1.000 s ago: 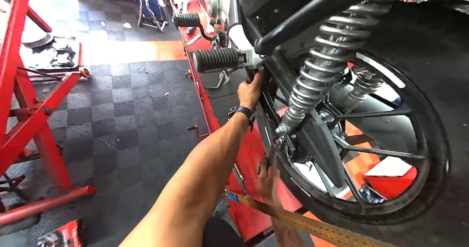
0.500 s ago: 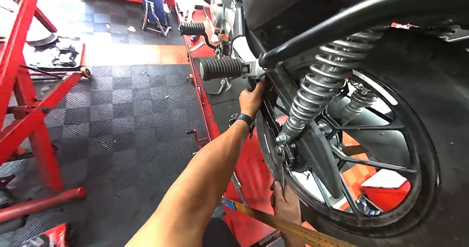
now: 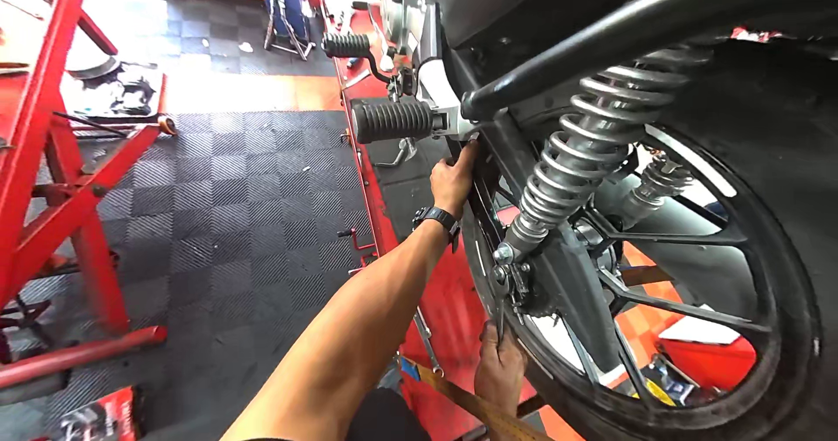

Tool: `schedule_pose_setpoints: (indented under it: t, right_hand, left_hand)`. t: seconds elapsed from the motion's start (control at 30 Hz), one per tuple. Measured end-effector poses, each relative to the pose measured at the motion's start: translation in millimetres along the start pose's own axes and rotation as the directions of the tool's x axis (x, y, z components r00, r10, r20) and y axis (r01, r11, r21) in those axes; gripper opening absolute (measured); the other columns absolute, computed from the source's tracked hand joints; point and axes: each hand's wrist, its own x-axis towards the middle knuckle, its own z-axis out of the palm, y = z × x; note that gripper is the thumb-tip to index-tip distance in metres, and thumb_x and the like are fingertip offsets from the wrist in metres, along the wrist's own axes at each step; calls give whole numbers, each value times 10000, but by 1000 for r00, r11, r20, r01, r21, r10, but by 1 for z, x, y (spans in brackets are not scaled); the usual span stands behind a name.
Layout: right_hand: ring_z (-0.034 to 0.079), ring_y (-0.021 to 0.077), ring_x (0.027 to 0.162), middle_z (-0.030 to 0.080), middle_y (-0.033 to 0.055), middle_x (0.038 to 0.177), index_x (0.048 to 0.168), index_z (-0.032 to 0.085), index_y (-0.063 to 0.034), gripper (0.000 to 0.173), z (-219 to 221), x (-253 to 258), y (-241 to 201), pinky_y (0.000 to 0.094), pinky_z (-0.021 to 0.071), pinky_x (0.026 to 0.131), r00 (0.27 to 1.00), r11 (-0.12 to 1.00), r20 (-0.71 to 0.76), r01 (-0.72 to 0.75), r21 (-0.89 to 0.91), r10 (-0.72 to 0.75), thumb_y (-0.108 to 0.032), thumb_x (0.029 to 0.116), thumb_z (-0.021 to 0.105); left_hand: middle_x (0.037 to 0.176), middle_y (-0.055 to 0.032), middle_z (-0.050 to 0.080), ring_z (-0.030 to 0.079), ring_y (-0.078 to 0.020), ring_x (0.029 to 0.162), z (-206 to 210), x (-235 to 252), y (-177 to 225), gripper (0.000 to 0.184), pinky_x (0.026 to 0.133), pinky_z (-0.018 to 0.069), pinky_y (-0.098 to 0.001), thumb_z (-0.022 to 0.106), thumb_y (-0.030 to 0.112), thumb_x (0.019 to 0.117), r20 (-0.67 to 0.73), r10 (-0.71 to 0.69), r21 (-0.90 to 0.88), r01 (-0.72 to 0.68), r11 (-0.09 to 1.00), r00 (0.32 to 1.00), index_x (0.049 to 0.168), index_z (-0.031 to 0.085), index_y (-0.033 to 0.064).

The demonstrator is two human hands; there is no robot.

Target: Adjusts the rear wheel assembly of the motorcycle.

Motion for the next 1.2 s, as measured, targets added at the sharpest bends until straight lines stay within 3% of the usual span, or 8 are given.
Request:
schedule_pose_setpoints:
  t: [0.3, 0.53, 0.6, 0.67, 0.83, 0.97, 1.1, 1.2]
  right_hand:
    - [494, 67, 505, 486, -48, 594, 891, 652, -64, 455, 47, 13, 25, 284, 446, 496, 982, 960, -132, 161, 227, -133, -398, 1069, 398]
    - [487, 132, 506, 505, -10, 619, 984, 656, -61, 418, 22, 7, 14, 341, 451, 490, 996, 955, 92, -30, 294, 3, -379, 1063, 397]
    - [471, 138, 490, 503, -9, 596, 923, 669, -78, 436, 23, 10, 12, 345, 431, 482, 993, 950, 112, -57, 308, 23, -383, 1069, 393]
    - [481, 106, 507, 515, -27, 598, 849, 668, -92, 409, 29, 11, 10, 316, 429, 508, 998, 942, 44, -51, 332, 39, -359, 1055, 436]
    - [497, 83, 527, 491, -40, 588, 836, 678, -80, 405, 35, 10, 3, 319, 454, 550, 996, 961, -76, -14, 275, 36, -387, 1027, 495]
    - [458, 50, 461, 437, -60, 531, 703, 601, -105, 442, 53, 18, 9, 276, 418, 471, 977, 959, -202, 123, 254, -71, -362, 1040, 473]
    - [416, 15, 439, 407, -90, 532, 698, 560, -114, 371, 90, 40, 18, 217, 395, 441, 953, 856, -286, 226, 465, -96, -249, 1037, 491]
    - [476, 46, 489, 462, -60, 572, 783, 620, -77, 340, 80, 37, 30, 252, 452, 489, 963, 874, -222, 234, 425, -149, -253, 1043, 491]
  left_hand:
    - [913, -167, 708, 692, -314, 882, 0, 3, -3, 686, 810, 557, -577, 585, 701, 912, -13, 13, -12, -14, 1000, 1000, 996, 717, 33]
    - [906, -178, 702, 686, -329, 890, -3, 2, 1, 672, 819, 548, -584, 591, 676, 926, 4, 26, -5, -26, 1000, 1000, 965, 714, 17]
    - [930, -186, 706, 689, -337, 913, -5, 2, 3, 671, 837, 548, -594, 592, 674, 925, 12, 19, 0, -19, 1000, 1000, 978, 716, 17]
    - [931, -185, 708, 690, -331, 910, -4, -1, 2, 670, 834, 549, -589, 598, 676, 922, 25, 9, -9, -8, 1000, 1000, 990, 719, 20]
    - [937, -180, 714, 695, -328, 912, -2, -1, 2, 674, 833, 553, -585, 609, 686, 909, 7, -10, -40, 10, 999, 1000, 1012, 725, 31]
    - [888, -164, 710, 696, -318, 867, 2, 3, -3, 667, 802, 558, -584, 608, 692, 905, -12, -6, -55, 5, 998, 1000, 972, 722, 37]
    - [879, -165, 707, 691, -318, 852, 2, 6, -2, 678, 789, 555, -579, 601, 703, 906, -15, 2, -46, -3, 999, 1000, 957, 720, 37]
    - [908, -179, 711, 694, -330, 881, 2, 1, -3, 698, 810, 556, -582, 589, 703, 918, 1, 13, 4, -13, 1000, 1000, 987, 721, 20]
